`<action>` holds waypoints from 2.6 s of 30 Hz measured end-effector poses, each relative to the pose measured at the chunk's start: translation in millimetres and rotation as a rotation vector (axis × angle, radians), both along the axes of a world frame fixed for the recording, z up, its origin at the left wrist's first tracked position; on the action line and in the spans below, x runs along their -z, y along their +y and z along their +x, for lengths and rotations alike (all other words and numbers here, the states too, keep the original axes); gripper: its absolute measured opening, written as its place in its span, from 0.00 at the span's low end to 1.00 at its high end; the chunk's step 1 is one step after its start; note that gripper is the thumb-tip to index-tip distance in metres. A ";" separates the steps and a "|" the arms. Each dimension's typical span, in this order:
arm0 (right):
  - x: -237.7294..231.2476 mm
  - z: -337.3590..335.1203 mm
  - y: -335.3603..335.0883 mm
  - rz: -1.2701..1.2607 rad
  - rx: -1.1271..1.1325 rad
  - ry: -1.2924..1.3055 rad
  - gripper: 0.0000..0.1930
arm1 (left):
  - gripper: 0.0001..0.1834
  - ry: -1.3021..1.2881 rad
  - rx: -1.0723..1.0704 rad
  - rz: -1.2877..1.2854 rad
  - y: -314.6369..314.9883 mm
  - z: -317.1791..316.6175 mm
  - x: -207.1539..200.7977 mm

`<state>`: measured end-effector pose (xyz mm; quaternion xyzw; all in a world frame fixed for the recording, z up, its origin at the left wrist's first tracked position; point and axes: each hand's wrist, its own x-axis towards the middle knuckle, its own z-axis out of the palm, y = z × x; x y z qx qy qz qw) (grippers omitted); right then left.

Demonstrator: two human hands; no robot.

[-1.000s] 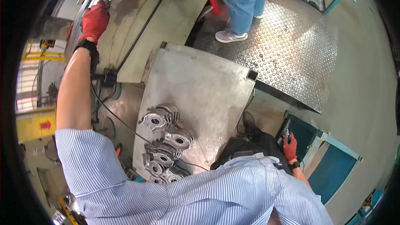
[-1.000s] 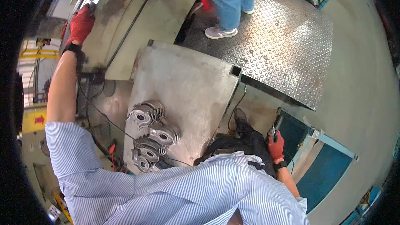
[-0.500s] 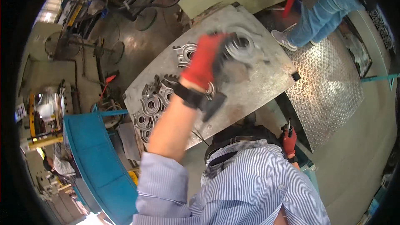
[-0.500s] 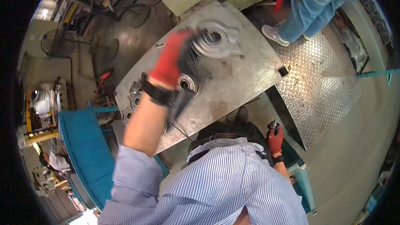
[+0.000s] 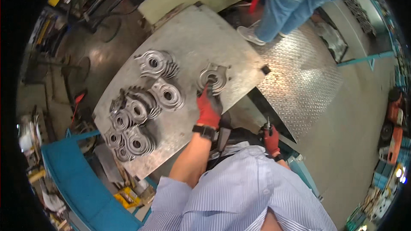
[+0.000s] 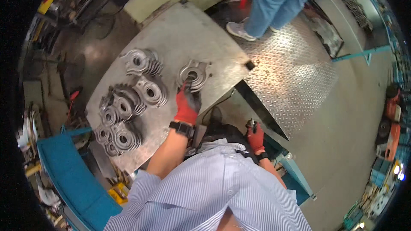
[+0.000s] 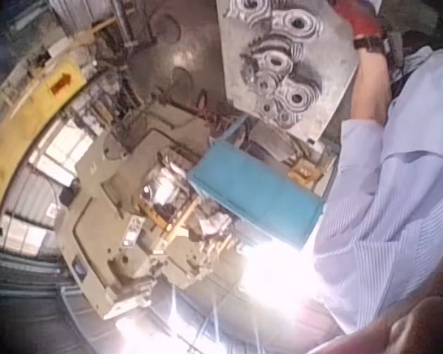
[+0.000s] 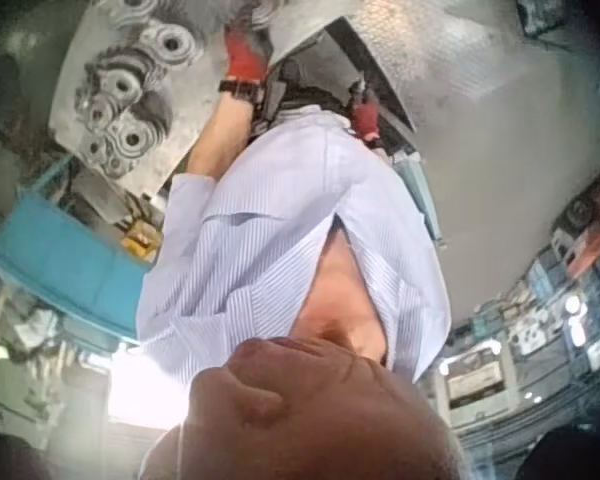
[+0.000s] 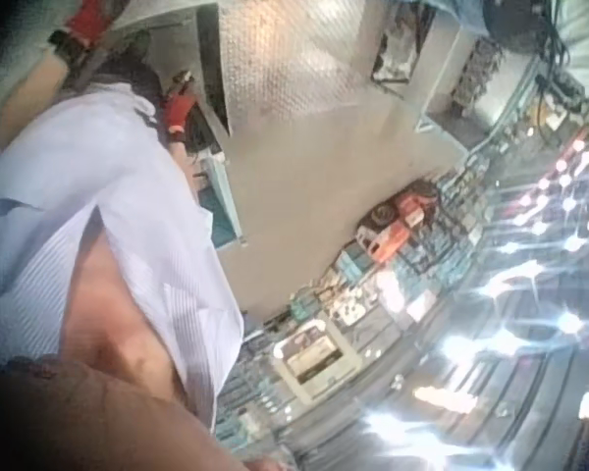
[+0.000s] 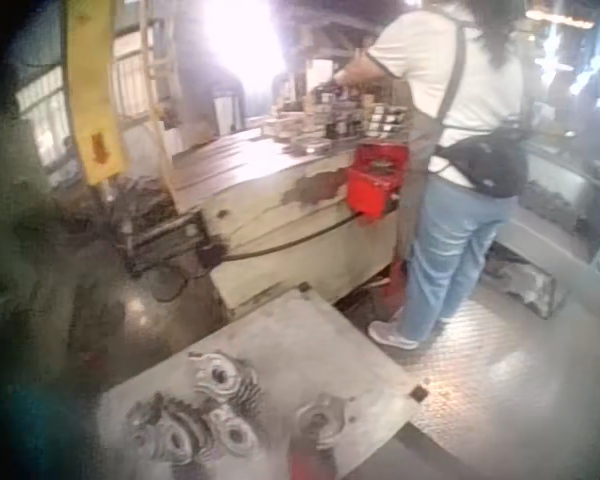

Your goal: The recorder is inspecting and cleaning several circular metal flange parts on a workbench using a small handheld tool.

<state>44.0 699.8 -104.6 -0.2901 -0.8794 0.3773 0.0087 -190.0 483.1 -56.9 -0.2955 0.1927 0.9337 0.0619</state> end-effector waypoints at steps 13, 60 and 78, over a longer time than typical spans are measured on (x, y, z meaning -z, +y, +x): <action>-5.1 -19.4 -15.2 -0.120 -0.060 0.096 0.11 | 0.22 0.324 1.091 -1.515 -67.9 26.4 -74.6; -53.6 -15.0 -196.4 -0.001 -0.547 0.018 0.18 | 0.28 0.122 1.139 -1.918 -171.8 93.8 -8.2; -40.5 -14.3 -212.7 -0.101 -0.478 -0.079 0.17 | 0.24 0.187 1.181 -1.951 -168.1 88.4 -1.2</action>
